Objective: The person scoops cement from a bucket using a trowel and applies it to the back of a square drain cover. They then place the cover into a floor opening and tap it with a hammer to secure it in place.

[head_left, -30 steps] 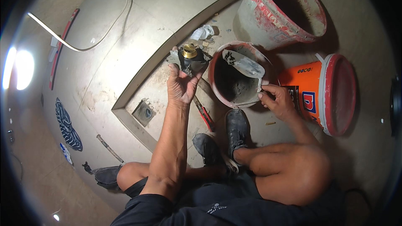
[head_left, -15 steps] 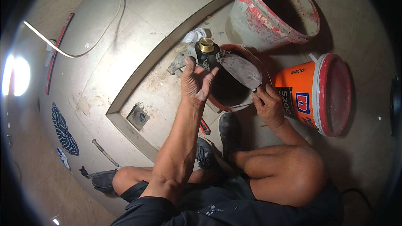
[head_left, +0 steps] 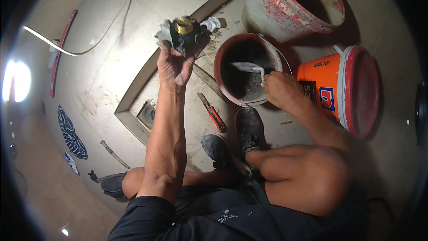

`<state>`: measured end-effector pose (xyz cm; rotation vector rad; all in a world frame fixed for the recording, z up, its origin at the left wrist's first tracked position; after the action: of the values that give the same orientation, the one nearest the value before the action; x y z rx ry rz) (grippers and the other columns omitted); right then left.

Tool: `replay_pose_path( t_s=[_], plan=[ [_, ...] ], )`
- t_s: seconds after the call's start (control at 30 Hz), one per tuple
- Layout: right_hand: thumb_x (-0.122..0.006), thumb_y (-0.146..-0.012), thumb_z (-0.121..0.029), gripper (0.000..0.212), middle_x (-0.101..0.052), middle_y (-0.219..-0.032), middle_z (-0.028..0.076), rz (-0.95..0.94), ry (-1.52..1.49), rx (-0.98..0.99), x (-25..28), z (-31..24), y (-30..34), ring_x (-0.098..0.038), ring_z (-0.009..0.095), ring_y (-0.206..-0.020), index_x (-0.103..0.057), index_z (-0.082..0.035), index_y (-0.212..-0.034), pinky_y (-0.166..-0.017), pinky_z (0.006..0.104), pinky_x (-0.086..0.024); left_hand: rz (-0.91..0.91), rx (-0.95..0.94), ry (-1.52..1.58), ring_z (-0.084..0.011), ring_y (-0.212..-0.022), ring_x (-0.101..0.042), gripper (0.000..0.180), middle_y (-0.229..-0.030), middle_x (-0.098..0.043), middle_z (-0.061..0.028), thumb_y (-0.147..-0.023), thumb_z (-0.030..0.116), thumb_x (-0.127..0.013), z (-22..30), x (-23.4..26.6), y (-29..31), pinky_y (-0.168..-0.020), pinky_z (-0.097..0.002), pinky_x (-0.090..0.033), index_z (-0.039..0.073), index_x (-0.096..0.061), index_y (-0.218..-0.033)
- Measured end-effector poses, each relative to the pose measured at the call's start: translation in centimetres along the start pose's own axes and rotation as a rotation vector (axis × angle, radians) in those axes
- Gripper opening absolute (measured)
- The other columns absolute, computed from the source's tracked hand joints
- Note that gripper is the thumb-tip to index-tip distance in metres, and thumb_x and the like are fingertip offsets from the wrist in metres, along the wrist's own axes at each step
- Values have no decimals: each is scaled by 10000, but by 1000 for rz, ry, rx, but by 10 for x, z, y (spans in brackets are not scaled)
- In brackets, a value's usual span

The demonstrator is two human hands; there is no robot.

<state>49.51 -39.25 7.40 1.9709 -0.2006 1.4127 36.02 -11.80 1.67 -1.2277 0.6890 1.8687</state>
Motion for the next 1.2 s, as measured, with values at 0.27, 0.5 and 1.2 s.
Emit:
replay_pose_path(
  t_s=[0.27, 0.5, 1.2],
  plan=[
    [-591, -867, -73, 251, -769, -969, 253, -254, 197, 35, 24, -29, -1, -769, 389, -968, -809, 14, -957, -865, 475, -611, 89, 76, -52, -476, -1397, -520, 874, -1530, -533, -206, -883, 561, -742, -17, 6, 38, -1181, -733, -370, 212, -376, -1596],
    [-622, -1003, -242, 309, -668, -694, 52, -593, -530, -131, 28, 39, -14, -644, 127, -573, -731, 11, -864, -502, 307, -532, 96, 92, -119, -416, -1399, -536, 1047, -1598, -456, -173, -904, 577, -734, -11, 24, 46, -1116, -678, -473, 312, -94, -1690],
    [-802, -838, -31, 179, -577, -921, 147, 821, -209, 248, 18, 29, 42, -589, 348, -797, -632, 21, -863, -699, 444, -494, 150, -26, 188, -68, -907, -566, 774, -982, -601, 73, -948, 313, -806, -106, -50, -21, -845, -221, -478, 157, -424, -1603]
  ],
)
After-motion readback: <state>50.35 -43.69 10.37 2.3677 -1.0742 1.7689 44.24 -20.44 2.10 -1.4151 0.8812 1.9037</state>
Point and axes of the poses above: each hand's wrist, its own y-axis away from the middle knuckle, its own x-axis out of the back of the hand, z = x × y, the point moved 1 cm from there along -y, towards the middle knuckle
